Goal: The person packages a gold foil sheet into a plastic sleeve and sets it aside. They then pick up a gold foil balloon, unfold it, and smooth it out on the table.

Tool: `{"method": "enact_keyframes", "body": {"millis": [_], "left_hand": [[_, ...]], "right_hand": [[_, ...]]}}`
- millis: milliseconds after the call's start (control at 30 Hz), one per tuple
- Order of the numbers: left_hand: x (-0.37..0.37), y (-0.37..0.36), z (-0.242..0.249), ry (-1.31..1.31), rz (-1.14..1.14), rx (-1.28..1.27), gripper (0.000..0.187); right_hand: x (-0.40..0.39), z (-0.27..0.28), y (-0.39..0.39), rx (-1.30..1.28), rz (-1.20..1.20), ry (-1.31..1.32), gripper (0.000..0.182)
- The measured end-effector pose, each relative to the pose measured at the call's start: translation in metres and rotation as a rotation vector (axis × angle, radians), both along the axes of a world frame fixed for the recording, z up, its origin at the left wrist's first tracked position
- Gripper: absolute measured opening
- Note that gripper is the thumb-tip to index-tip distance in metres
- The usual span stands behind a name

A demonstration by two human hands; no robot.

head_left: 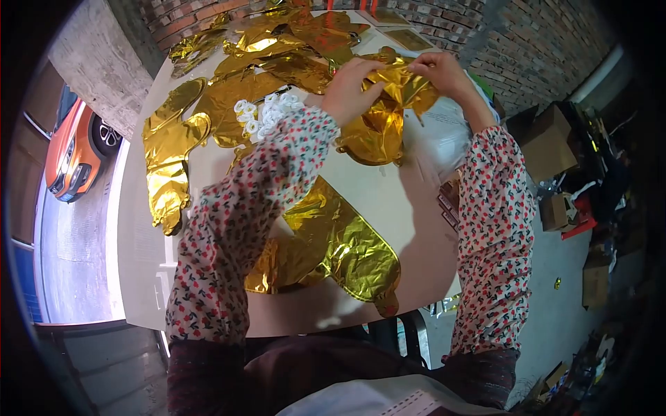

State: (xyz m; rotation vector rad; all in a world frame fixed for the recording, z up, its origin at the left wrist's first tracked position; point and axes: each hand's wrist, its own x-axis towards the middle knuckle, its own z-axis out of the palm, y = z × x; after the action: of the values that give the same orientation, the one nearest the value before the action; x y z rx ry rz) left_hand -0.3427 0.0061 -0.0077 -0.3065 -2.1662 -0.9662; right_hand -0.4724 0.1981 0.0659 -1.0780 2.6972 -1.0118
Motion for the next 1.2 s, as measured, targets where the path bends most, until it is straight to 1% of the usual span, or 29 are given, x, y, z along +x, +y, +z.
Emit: {"method": "enact_keyframes", "body": {"millis": [33, 67, 133, 200, 267, 333, 367, 467, 567, 667, 767, 867, 900, 1000, 1033, 1100, 1133, 1167, 1200], "left_hand": [[-0.012, 0.003, -0.003, 0.058, 0.003, -0.038, 0.039], [-0.022, 0.008, -0.007, 0.115, 0.005, -0.076, 0.039], [-0.031, 0.014, -0.006, 0.033, 0.043, -0.069, 0.035], [-0.042, 0.013, -0.007, -0.037, 0.09, -0.116, 0.033], [-0.04, 0.011, -0.009, 0.013, 0.134, -0.072, 0.031], [-0.035, 0.01, -0.009, 0.087, 0.181, -0.014, 0.032], [-0.035, 0.006, -0.009, 0.097, 0.194, -0.03, 0.032], [-0.026, 0.002, -0.002, 0.039, 0.2, 0.018, 0.032], [-0.025, 0.002, -0.003, 0.074, 0.156, 0.009, 0.032], [-0.018, 0.007, 0.005, 0.051, 0.116, -0.002, 0.023], [-0.017, 0.005, -0.008, 0.089, 0.172, 0.286, 0.019], [-0.015, -0.018, -0.038, -0.109, 0.181, 0.047, 0.02], [-0.014, -0.022, -0.04, -0.23, 0.096, -0.041, 0.027], [-0.021, -0.02, -0.053, -0.21, 0.092, -0.337, 0.039], [-0.023, -0.02, -0.059, -0.111, 0.1, -0.423, 0.045], [-0.025, -0.021, -0.061, -0.403, 0.092, -0.509, 0.049], [-0.023, -0.019, -0.059, -0.549, 0.084, -0.551, 0.051], [-0.019, -0.018, -0.057, -0.497, 0.099, -0.573, 0.055], [-0.018, -0.017, -0.054, -0.494, 0.106, -0.566, 0.054]], "right_hand": [[0.001, -0.004, -0.003, -0.036, 0.144, 0.129, 0.026], [-0.001, -0.005, -0.002, -0.007, 0.156, 0.118, 0.024], [0.017, -0.002, -0.01, 0.046, 0.177, 0.098, 0.021], [0.022, -0.005, -0.013, 0.043, 0.139, -0.052, 0.025], [0.034, 0.003, -0.013, 0.081, 0.09, -0.172, 0.033], [0.022, -0.017, -0.009, -0.058, 0.182, 0.211, 0.042], [0.013, -0.027, -0.007, -0.127, 0.226, 0.402, 0.047], [0.013, -0.02, -0.004, -0.127, 0.151, 0.209, 0.059], [0.045, 0.008, -0.002, -0.014, 0.04, 0.031, 0.06], [0.029, -0.008, -0.006, -0.034, 0.09, 0.139, 0.056], [0.03, 0.002, -0.004, 0.026, -0.062, 0.369, 0.045], [0.014, 0.008, 0.001, -0.051, -0.048, 0.413, 0.037], [0.012, 0.01, 0.0, -0.029, -0.053, 0.396, 0.036], [0.004, 0.016, -0.002, 0.045, -0.067, 0.338, 0.034], [0.001, 0.02, -0.003, 0.076, -0.085, 0.323, 0.034], [-0.004, 0.028, -0.001, 0.133, -0.125, 0.294, 0.034], [-0.007, 0.032, -0.001, 0.119, -0.134, 0.343, 0.034], [-0.011, 0.037, -0.001, 0.107, -0.143, 0.39, 0.033], [-0.015, 0.042, 0.0, 0.095, -0.153, 0.439, 0.033]]}}
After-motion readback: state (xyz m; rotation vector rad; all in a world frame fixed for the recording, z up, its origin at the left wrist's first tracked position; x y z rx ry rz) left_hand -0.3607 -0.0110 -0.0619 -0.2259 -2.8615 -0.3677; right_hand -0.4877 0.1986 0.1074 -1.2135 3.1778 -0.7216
